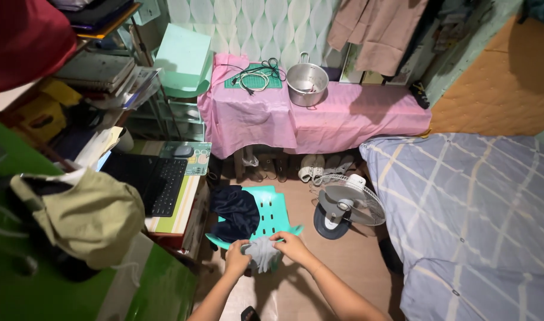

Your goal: Picking up clothes and hanging them on a rack.

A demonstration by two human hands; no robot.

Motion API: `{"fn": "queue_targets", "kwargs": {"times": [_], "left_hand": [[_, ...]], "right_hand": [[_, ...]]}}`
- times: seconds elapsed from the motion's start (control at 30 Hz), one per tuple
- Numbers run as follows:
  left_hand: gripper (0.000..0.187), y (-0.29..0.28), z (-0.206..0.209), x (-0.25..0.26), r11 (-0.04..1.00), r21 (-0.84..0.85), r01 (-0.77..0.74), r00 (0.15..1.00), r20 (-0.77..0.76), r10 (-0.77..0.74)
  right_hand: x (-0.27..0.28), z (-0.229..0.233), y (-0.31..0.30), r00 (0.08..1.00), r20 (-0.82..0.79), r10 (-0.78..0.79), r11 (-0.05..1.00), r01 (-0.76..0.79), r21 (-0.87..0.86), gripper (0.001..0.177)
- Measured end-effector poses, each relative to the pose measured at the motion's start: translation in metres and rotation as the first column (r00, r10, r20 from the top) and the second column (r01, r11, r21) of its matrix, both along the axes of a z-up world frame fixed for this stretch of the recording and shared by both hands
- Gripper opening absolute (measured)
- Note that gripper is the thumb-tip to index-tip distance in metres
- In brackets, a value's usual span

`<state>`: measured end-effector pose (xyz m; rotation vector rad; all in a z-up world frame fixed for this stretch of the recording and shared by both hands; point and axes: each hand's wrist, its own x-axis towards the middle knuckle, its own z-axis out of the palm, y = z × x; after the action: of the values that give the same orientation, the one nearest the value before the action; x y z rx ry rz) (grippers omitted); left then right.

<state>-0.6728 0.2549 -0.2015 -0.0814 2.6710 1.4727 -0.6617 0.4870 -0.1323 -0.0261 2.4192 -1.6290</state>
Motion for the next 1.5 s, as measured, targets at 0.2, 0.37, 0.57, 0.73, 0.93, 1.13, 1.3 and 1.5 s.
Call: {"fn": "queue_targets", "kwargs": {"times": [0.2, 0.37, 0.57, 0.73, 0.93, 1.13, 1.3, 1.5], "left_hand": [[0.065, 0.008, -0.042, -0.035, 0.961, -0.239, 0.143, 0.979, 0.176, -0.102], [0.063, 0.019, -0.039, -0.045, 0.936, -0.227, 0.269, 0.938, 0.284, -0.200], [0.066, 0.022, -0.028, -0.043, 0.949, -0.197, 0.246, 0.923, 0.345, -0.168], [0.070, 0.015, -0.020, -0.045, 0.975, -0.115, 0.191, 0.901, 0.415, -0.128], [0.066, 0.012, -0.015, -0.027, 0.992, 0.119, 0.046, 0.936, 0.342, -0.084], [0.078, 0.002, 0.006, 0.009, 0.891, 0.452, -0.039, 0.949, 0.297, -0.109], [0.118, -0.001, 0.035, 0.041, 0.957, 0.289, 0.035, 0.998, 0.038, -0.048], [0.137, 0.024, 0.084, 0.095, 0.985, 0.141, -0.100, 0.972, -0.196, 0.127]], "right_hand": [[-0.039, -0.048, -0.002, 0.979, 0.197, -0.049, 0.957, -0.011, 0.291, 0.051], [-0.059, -0.102, -0.007, 0.980, 0.135, -0.148, 0.949, 0.102, 0.299, 0.054], [-0.066, -0.103, -0.016, 0.943, 0.286, -0.172, 0.983, 0.145, 0.112, 0.050], [-0.068, -0.100, -0.017, 0.788, 0.595, -0.157, 0.933, 0.316, -0.173, 0.057], [-0.062, -0.049, -0.039, 0.728, 0.684, -0.049, 0.971, 0.196, -0.140, 0.065], [-0.042, -0.004, -0.038, 0.813, 0.580, 0.058, 0.963, 0.107, -0.247, 0.058], [-0.033, 0.045, -0.022, 0.878, 0.385, 0.285, 0.750, 0.046, -0.660, 0.048], [0.007, 0.165, -0.001, 0.872, 0.205, 0.445, 0.561, -0.093, -0.822, 0.046]]}}
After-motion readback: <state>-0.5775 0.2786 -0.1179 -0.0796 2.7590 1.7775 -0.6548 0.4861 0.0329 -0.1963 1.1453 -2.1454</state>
